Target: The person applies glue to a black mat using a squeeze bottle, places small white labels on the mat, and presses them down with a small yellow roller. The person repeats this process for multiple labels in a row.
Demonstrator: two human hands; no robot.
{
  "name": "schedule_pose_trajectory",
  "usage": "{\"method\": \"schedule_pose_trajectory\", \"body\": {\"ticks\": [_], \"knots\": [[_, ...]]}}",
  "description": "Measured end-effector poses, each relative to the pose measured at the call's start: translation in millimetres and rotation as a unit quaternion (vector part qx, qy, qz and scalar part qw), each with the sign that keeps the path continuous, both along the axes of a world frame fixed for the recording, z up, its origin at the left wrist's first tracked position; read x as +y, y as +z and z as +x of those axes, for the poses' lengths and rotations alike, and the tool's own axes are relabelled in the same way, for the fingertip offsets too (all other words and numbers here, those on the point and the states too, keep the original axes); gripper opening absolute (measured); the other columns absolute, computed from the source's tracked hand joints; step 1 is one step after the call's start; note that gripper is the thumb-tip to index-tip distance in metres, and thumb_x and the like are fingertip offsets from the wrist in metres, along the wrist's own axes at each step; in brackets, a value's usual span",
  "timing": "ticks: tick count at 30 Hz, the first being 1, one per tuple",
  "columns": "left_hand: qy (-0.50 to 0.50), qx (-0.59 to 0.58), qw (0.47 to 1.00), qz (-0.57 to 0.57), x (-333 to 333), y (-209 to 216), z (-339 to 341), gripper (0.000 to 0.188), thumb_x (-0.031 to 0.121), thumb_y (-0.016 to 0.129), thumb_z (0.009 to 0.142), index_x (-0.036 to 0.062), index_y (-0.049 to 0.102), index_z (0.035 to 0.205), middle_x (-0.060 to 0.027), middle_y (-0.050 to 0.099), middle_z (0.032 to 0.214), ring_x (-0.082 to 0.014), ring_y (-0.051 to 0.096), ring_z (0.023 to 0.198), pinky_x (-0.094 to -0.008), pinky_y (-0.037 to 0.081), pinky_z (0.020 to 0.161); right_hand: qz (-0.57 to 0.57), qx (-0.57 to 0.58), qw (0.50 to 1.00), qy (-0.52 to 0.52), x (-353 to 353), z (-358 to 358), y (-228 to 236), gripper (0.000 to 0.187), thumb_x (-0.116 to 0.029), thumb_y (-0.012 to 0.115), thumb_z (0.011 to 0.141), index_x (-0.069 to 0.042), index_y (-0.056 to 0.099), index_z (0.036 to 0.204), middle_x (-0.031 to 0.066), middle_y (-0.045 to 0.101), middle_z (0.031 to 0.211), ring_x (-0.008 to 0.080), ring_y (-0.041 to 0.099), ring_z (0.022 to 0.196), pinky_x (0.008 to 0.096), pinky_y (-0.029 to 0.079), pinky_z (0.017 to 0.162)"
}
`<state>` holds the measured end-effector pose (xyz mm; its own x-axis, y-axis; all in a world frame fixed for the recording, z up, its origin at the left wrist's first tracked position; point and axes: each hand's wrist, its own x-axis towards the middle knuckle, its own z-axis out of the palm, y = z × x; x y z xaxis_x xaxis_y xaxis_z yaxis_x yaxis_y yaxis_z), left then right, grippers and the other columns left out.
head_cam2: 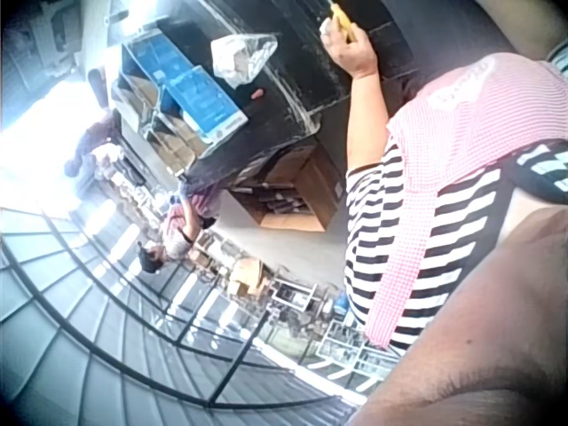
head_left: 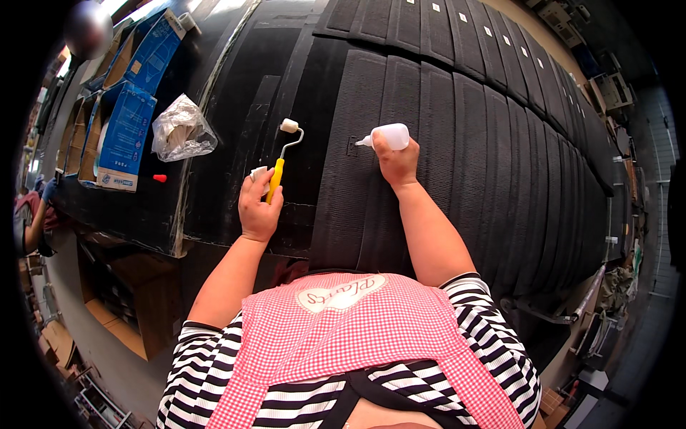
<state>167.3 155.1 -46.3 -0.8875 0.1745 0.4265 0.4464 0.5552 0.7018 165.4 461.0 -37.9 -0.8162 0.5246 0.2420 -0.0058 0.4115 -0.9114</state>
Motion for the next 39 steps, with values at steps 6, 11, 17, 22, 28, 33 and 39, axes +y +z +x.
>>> {"method": "schedule_pose_trajectory", "body": {"ticks": [6,11,17,22,28,33,39], "knots": [[0.003,-0.003,1.0,-0.002,-0.7,-0.2,0.4,0.039,0.005,0.073,0.079,0.0058,0.069,0.117,-0.016,0.063,0.105,-0.0332,0.064,0.093,-0.0386,0.053,0.083,-0.039,-0.034,0.998,0.038,-2.3,12.1,1.5,0.025,-0.029,0.075,0.083,-0.004,0.072,0.083,0.009,0.073,0.076,0.0219,0.073,0.072,0.0342,0.056,0.068],[0.0,-0.006,1.0,-0.003,1.0,1.7,0.6,0.038,0.005,0.072,0.079,0.0053,0.069,0.117,-0.0161,0.063,0.105,-0.0332,0.064,0.093,-0.0387,0.053,0.083,-0.13,0.018,0.991,0.029,3.2,12.9,1.4,0.031,-0.033,0.073,0.088,-0.002,0.072,0.087,0.008,0.073,0.084,0.0198,0.07,0.076,0.0325,0.055,0.07],[0.008,-0.01,1.0,-0.008,-1.4,-2.5,1.3,0.039,0.005,0.073,0.079,0.0048,0.069,0.117,-0.0158,0.063,0.107,-0.033,0.064,0.096,-0.0387,0.053,0.085,-0.566,0.037,0.819,0.088,13.2,12.6,31.3,0.039,-0.046,0.071,0.089,-0.009,0.064,0.078,-0.0007,0.053,0.067,0.0082,0.046,0.061,0.0251,0.04,0.059],[0.004,-0.006,1.0,-0.012,0.5,0.0,1.6,0.039,0.006,0.073,0.079,0.0049,0.069,0.117,-0.0156,0.063,0.107,-0.0334,0.064,0.096,-0.039,0.053,0.085,-0.763,0.058,0.6,0.233,22.3,3.3,22.4,0.053,-0.057,0.066,0.088,-0.011,0.057,0.064,-0.0024,0.042,0.058,0.0084,0.036,0.056,0.0259,0.036,0.061],[0.002,0.011,1.0,-0.028,1.1,1.3,0.8,0.038,0.005,0.072,0.079,0.005,0.069,0.116,-0.0159,0.063,0.106,-0.0337,0.063,0.094,-0.0394,0.053,0.083,-0.82,0.086,0.506,0.255,41.6,-41.6,8.4,0.051,-0.054,0.06,0.091,-0.01,0.053,0.065,-0.003,0.04,0.058,0.0088,0.035,0.054,0.0263,0.033,0.06],[0.002,0.01,1.0,-0.026,2.5,2.7,2.0,0.038,0.006,0.073,0.079,0.0054,0.068,0.117,-0.0156,0.063,0.107,-0.0336,0.064,0.095,-0.0395,0.053,0.084,-0.855,0.112,0.474,0.178,56.9,-54.7,3.0,0.06,-0.061,0.041,0.098,-0.01,0.053,0.068,-0.0029,0.04,0.059,0.0096,0.036,0.051,0.0282,0.034,0.058],[0.005,0.017,0.999,-0.027,3.0,-0.9,1.9,0.039,0.007,0.074,0.078,0.0064,0.069,0.117,-0.015,0.063,0.108,-0.0339,0.063,0.096,-0.0396,0.052,0.085,-0.853,0.112,0.497,0.111,55.6,-43.0,8.0,0.087,-0.086,0.024,0.089,-0.006,0.055,0.075,-0.0009,0.042,0.063,0.0113,0.039,0.055,0.0288,0.035,0.059]]}}
